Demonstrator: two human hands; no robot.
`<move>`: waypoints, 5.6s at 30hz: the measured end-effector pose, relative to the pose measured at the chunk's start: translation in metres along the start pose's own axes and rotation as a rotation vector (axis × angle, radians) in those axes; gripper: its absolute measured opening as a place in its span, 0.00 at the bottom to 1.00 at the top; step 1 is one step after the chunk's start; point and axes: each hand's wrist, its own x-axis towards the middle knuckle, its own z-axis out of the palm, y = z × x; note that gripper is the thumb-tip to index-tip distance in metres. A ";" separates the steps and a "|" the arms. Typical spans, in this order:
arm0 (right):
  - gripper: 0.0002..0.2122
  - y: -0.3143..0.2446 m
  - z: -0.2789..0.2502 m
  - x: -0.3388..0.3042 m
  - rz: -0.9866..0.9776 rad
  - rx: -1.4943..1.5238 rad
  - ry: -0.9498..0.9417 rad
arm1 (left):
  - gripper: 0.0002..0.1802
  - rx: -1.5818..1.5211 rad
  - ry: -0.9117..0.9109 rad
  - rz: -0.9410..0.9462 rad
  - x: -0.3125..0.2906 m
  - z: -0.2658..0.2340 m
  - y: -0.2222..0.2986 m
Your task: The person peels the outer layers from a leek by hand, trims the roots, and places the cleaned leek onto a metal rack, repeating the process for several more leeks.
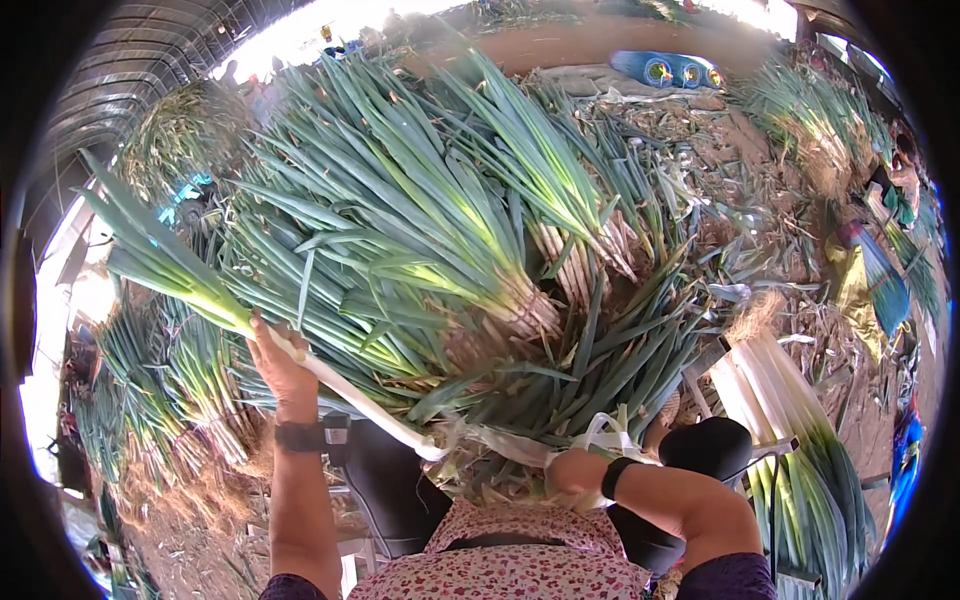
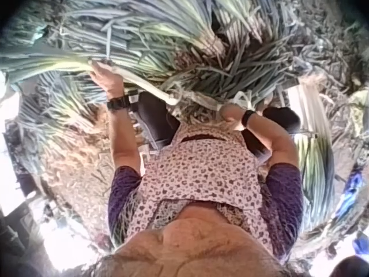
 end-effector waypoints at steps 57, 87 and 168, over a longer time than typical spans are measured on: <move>0.08 -0.103 -0.133 0.093 -0.146 0.936 0.908 | 0.26 0.074 -0.141 -0.101 -0.044 -0.017 0.004; 0.10 -0.085 -0.104 0.022 0.128 0.242 0.008 | 0.12 0.286 0.374 -0.366 0.019 -0.117 -0.100; 0.14 0.126 0.012 -0.011 0.818 1.199 0.935 | 0.29 0.942 0.638 0.114 -0.135 -0.401 0.192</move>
